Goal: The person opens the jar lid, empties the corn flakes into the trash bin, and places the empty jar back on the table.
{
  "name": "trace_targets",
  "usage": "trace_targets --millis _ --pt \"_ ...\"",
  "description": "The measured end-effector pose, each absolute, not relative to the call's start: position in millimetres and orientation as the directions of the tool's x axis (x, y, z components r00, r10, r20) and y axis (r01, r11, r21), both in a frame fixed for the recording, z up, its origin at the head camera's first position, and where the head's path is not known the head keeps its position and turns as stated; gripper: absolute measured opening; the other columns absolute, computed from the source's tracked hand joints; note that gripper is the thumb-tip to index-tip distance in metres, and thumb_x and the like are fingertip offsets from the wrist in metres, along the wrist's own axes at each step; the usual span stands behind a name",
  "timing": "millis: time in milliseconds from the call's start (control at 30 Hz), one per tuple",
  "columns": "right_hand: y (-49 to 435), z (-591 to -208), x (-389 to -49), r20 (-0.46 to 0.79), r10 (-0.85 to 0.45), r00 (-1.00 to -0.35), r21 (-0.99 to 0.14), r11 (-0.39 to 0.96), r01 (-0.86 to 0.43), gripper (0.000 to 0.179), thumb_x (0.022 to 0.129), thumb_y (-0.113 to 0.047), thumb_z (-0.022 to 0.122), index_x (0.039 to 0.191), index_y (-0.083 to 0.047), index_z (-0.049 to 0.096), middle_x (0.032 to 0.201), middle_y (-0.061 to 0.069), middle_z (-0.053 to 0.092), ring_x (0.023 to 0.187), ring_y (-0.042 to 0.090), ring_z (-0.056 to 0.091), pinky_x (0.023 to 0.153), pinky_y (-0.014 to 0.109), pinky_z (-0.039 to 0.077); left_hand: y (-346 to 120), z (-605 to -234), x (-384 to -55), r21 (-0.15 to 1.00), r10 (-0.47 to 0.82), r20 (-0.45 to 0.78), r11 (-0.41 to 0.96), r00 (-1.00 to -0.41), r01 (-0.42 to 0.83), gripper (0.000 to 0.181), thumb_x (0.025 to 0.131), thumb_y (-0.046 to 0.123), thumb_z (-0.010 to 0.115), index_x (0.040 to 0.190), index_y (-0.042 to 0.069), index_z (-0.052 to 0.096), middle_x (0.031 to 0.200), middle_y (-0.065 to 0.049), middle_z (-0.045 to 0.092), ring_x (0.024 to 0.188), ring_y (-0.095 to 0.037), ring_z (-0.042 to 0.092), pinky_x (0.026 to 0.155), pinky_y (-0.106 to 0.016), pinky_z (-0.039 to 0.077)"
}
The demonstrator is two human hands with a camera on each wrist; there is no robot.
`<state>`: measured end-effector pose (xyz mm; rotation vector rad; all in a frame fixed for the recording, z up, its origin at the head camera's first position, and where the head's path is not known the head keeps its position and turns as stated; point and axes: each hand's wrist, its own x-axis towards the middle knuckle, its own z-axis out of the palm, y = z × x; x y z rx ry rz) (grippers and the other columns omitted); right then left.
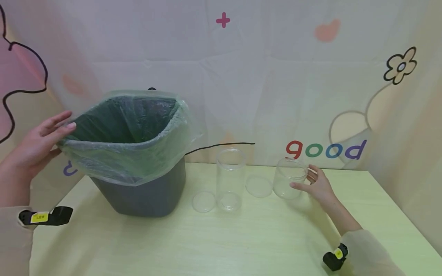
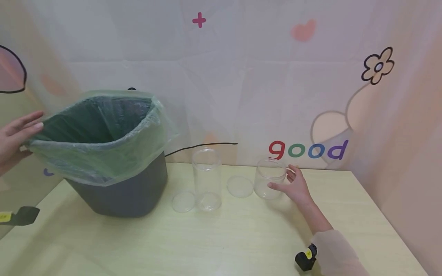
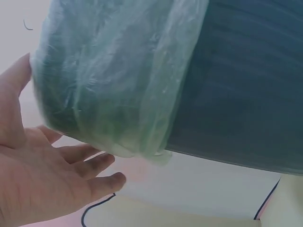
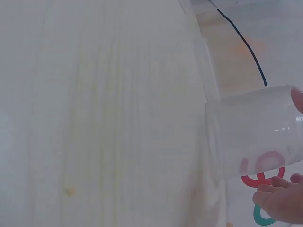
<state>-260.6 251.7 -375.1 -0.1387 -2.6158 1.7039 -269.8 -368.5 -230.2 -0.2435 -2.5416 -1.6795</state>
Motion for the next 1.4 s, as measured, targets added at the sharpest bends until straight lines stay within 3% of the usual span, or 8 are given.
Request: trace_targets --millis 233,500,767,967,1167,1267,1400 --pt "260 -356 -253 -0.014 0.06 -0.998 -0.911 0.411 0.038 0.096 0.082 -0.024 0.069 0.144 0.002 -0.001 0.146 0.027 0.012 0.133 0.041 0.016 0.103 0.05 0.023 -374 -235 -264 0.865 0.031 0.26 0.436 -0.965 0.247 0.057 0.098 0.026 0.039 0.147 0.028 0.009 0.153 0.002 -0.001 0.138 -0.015 -0.001 0.106 -0.047 -0.011" --pt "271 -341 -243 0.046 0.002 -0.999 -0.902 0.43 -0.041 0.089 0.086 -0.024 0.064 0.145 0.0 0.001 0.148 0.024 0.011 0.133 0.039 0.016 0.102 0.049 0.024 -374 -233 -260 0.822 -0.098 0.398 0.479 -0.912 0.307 0.053 0.096 0.022 0.044 0.145 0.024 0.023 0.149 0.005 0.019 0.134 -0.01 0.015 0.109 -0.026 0.005" --pt "272 -321 -232 0.078 -0.029 -0.996 -0.903 0.422 -0.083 0.084 0.089 -0.021 0.06 0.145 -0.003 0.001 0.149 0.021 0.008 0.134 0.037 0.017 0.103 0.038 0.024 -370 -229 -256 0.884 -0.087 0.458 0.145 -0.885 0.444 0.051 0.091 0.008 0.053 0.139 0.016 0.037 0.14 -0.002 0.035 0.127 -0.01 0.031 0.105 -0.016 0.014" --pt "273 -311 -226 0.094 -0.041 -0.995 -0.885 0.454 -0.102 0.08 0.09 -0.023 0.058 0.146 -0.004 0.004 0.149 0.021 0.011 0.133 0.037 0.022 0.099 0.03 0.032 -353 -221 -248 0.812 -0.121 0.497 0.415 -0.859 0.411 0.049 0.093 0.015 0.052 0.139 0.02 0.037 0.134 0.005 0.043 0.117 -0.006 0.04 0.104 -0.016 0.02" --pt "277 -303 -222 0.122 -0.057 -0.991 -0.866 0.481 -0.135 0.075 0.091 -0.022 0.057 0.146 -0.007 0.009 0.148 0.021 0.017 0.131 0.036 0.027 0.095 0.025 0.038 -327 -208 -234 0.768 -0.136 0.503 0.524 -0.853 0.369 0.049 0.093 0.02 0.05 0.14 0.025 0.035 0.136 0.008 0.043 0.117 -0.006 0.041 0.11 -0.032 0.015" --pt "278 -301 -221 0.146 -0.066 -0.987 -0.864 0.478 -0.16 0.071 0.091 -0.02 0.056 0.146 -0.009 0.012 0.145 0.016 0.025 0.129 0.028 0.034 0.089 0.019 0.041 -315 -202 -229 0.761 -0.122 0.501 0.533 -0.857 0.369 0.05 0.093 0.021 0.051 0.14 0.025 0.035 0.136 0.008 0.044 0.12 -0.007 0.041 0.107 -0.025 0.019" --pt "279 -298 -220 0.176 -0.072 -0.982 -0.876 0.444 -0.19 0.069 0.091 -0.016 0.057 0.146 -0.012 0.016 0.134 -0.003 0.037 0.117 0.002 0.045 0.084 0.013 0.042 -301 -195 -225 0.756 -0.065 0.495 0.524 -0.867 0.392 0.05 0.092 0.018 0.053 0.139 0.023 0.037 0.133 0.008 0.046 0.118 -0.006 0.043 0.093 -0.009 0.033"
